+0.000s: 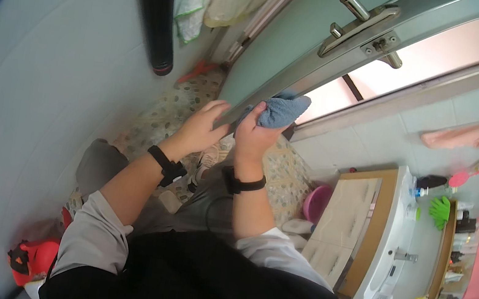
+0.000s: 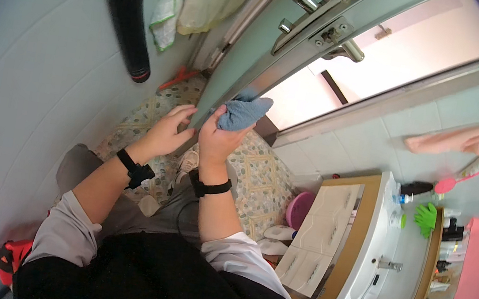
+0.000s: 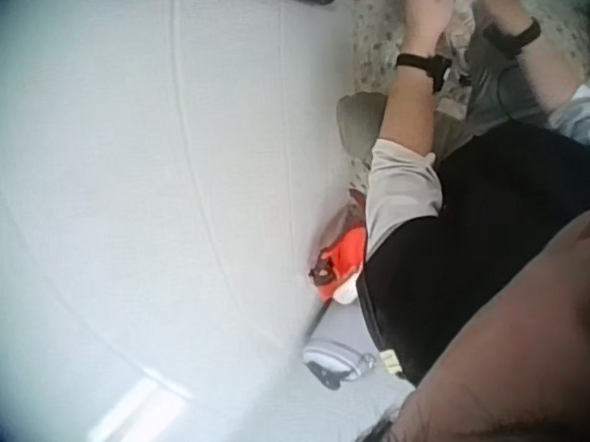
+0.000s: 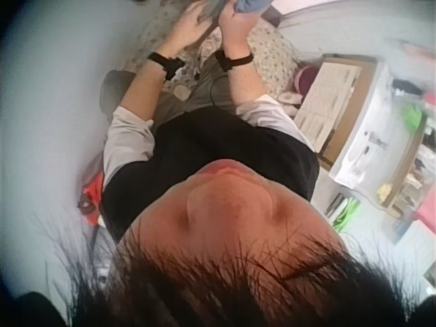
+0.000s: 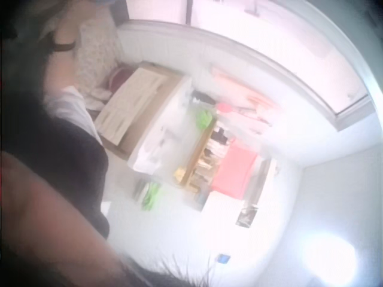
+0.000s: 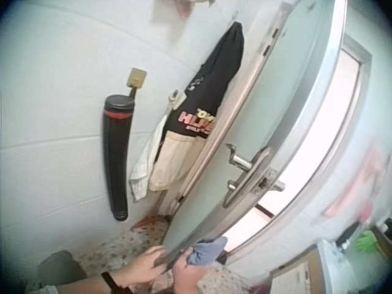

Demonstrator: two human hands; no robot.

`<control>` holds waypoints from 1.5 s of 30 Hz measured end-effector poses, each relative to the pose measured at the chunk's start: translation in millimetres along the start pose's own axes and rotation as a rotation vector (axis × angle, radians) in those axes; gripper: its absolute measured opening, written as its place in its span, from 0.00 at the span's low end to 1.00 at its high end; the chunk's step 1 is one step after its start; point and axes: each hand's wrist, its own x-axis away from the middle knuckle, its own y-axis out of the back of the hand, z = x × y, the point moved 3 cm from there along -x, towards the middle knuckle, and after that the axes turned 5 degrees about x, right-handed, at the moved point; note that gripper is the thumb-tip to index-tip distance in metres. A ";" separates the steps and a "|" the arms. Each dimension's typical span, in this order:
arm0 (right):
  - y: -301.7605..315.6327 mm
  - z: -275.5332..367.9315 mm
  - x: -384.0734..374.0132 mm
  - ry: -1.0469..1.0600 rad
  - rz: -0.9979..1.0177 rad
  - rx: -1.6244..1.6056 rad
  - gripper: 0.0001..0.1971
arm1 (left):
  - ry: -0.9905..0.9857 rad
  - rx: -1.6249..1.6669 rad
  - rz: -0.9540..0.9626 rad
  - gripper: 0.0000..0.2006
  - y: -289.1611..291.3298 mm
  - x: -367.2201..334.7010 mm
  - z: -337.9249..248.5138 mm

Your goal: Cleaning a glass shower partition door using a blue cloth.

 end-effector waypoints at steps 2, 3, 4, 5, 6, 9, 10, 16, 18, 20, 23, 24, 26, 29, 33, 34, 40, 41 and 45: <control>-10.1 13.8 5.7 0.051 0.017 0.009 0.24 | 0.044 0.015 -0.029 0.27 16.7 -0.4 -19.7; -15.5 18.6 9.5 0.069 0.000 0.013 0.23 | 0.080 0.040 -0.040 0.27 23.3 0.9 -23.3; -20.3 23.9 14.0 0.088 -0.018 0.017 0.22 | 0.088 0.029 -0.059 0.27 30.0 2.3 -24.5; -25.2 29.1 19.2 0.087 -0.005 -0.002 0.22 | 0.045 0.016 -0.084 0.27 37.3 3.8 -26.8; -29.3 32.8 24.6 0.053 0.034 -0.007 0.23 | 0.005 0.002 -0.112 0.26 43.2 7.3 -29.1; -41.0 30.1 44.8 0.004 0.125 0.011 0.25 | 0.027 -0.010 -0.181 0.26 53.1 18.8 -22.6; -45.4 20.8 51.8 -0.011 0.157 0.056 0.26 | 0.029 -0.025 -0.195 0.26 54.9 22.2 -23.0; -53.1 -3.4 80.8 -0.072 0.322 0.166 0.26 | 0.145 -0.045 -0.227 0.26 68.6 43.1 -29.7; -46.0 1.3 71.4 -0.118 0.391 0.055 0.25 | 0.158 -0.092 -0.269 0.27 74.5 39.9 -25.1; -34.1 12.3 56.3 -0.225 0.479 -0.142 0.20 | 0.172 -0.134 -0.267 0.27 79.0 37.4 -24.3; -16.0 16.3 28.9 -0.129 0.354 -0.288 0.17 | 0.189 -0.193 -0.266 0.29 78.3 20.2 -21.4; -5.3 24.8 15.5 -0.129 0.341 -0.242 0.15 | 0.218 -0.219 -0.264 0.31 75.9 17.9 -15.8; 9.4 28.2 -8.6 -0.154 0.356 -0.269 0.16 | 0.248 -0.191 -0.239 0.32 67.6 14.0 -2.7; 26.6 41.5 -36.0 -0.105 0.340 -0.282 0.20 | 0.293 -0.166 -0.208 0.35 56.3 17.1 40.1; 34.6 35.0 -28.0 -0.022 0.407 -0.126 0.24 | 0.407 -0.149 -0.187 0.37 53.2 30.7 103.5; 34.8 36.7 -24.0 -0.011 0.414 -0.093 0.25 | 0.467 -0.165 -0.174 0.37 53.7 31.1 106.6; 15.9 38.7 5.4 -0.094 0.643 0.020 0.27 | 0.350 -0.113 -0.313 0.34 43.9 8.7 122.5; 11.7 40.1 8.9 -0.056 0.640 0.049 0.29 | 0.429 0.017 -0.320 0.32 42.5 10.0 125.4; 9.8 85.9 -19.2 0.013 0.542 0.093 0.34 | 0.291 0.024 -0.343 0.29 41.2 32.0 142.0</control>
